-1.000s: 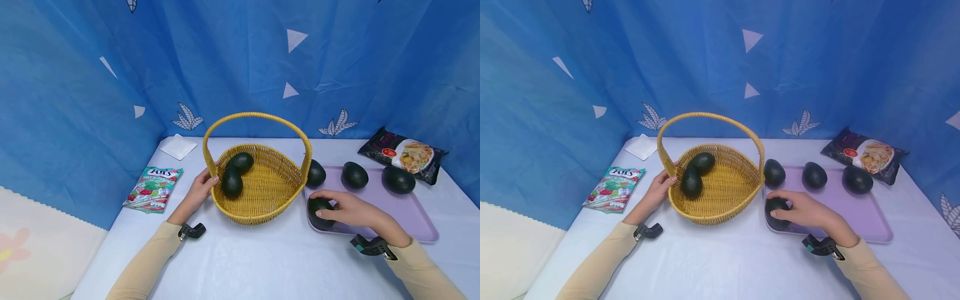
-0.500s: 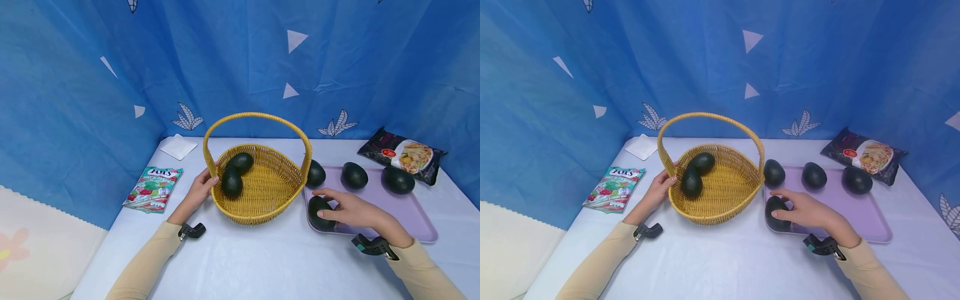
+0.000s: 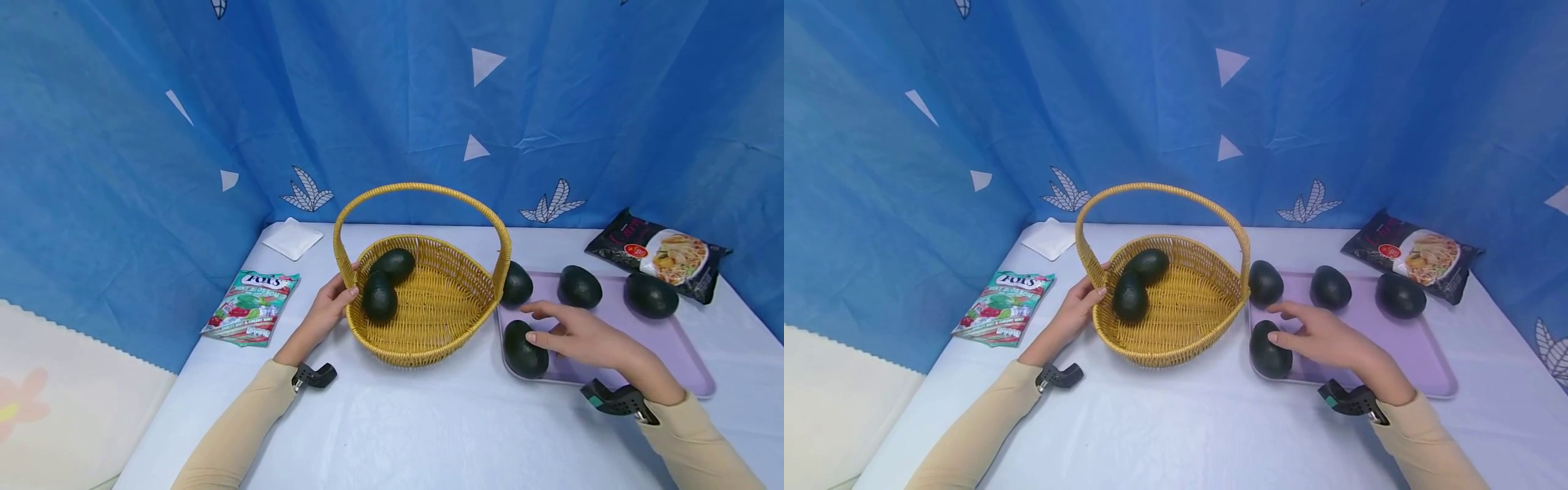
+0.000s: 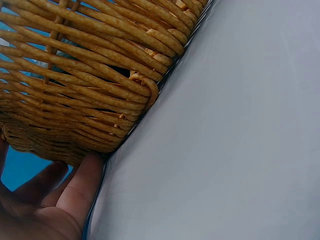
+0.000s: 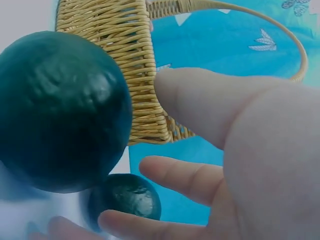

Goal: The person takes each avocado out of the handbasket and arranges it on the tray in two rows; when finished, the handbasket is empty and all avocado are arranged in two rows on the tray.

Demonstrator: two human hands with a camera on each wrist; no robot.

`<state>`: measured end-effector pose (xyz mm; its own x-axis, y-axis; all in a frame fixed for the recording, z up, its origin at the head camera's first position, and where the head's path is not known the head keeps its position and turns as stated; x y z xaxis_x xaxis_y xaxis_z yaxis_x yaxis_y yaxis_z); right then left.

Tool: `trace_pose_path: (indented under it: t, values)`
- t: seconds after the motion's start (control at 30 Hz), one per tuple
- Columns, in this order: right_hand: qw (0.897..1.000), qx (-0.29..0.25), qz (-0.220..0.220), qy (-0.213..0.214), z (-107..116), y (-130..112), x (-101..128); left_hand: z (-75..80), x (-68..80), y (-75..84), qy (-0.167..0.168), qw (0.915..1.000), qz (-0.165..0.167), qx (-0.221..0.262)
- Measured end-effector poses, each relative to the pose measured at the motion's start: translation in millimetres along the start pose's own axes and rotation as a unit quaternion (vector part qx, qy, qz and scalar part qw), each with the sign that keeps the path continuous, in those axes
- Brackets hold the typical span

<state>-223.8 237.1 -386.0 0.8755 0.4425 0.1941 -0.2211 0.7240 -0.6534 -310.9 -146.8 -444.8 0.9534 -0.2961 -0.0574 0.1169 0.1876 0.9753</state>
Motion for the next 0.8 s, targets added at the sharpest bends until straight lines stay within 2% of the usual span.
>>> trace_pose_path:
  t: [0.33, 0.7, 0.8]
  values:
    - [0.996, 0.033, 0.037, 0.077, 17.5, -15.9, 6.2, 0.0, -1.0, 0.2, 0.001, 1.0, 0.002, 0.008]
    - [0.992, 0.046, 0.064, 0.099, 26.0, -43.9, 5.2, -0.3, -2.1, -2.7, -0.002, 0.9999, 0.0, 0.013]
    - [0.99, 0.04, 0.088, 0.1, 25.4, -55.5, 2.1, 0.2, -1.8, -3.2, -0.001, 0.9999, 0.0, 0.014]
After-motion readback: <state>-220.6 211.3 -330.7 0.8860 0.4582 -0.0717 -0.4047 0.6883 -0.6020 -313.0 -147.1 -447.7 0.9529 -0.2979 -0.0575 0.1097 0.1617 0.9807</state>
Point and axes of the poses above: each hand's wrist, its own x-axis away from the middle knuckle, its own z-axis out of the back of the hand, y = z × x, the point moved 9 cm from there along -x, towards the middle knuckle, and after that the axes turned 2 degrees about -y, right-handed, at the moved point
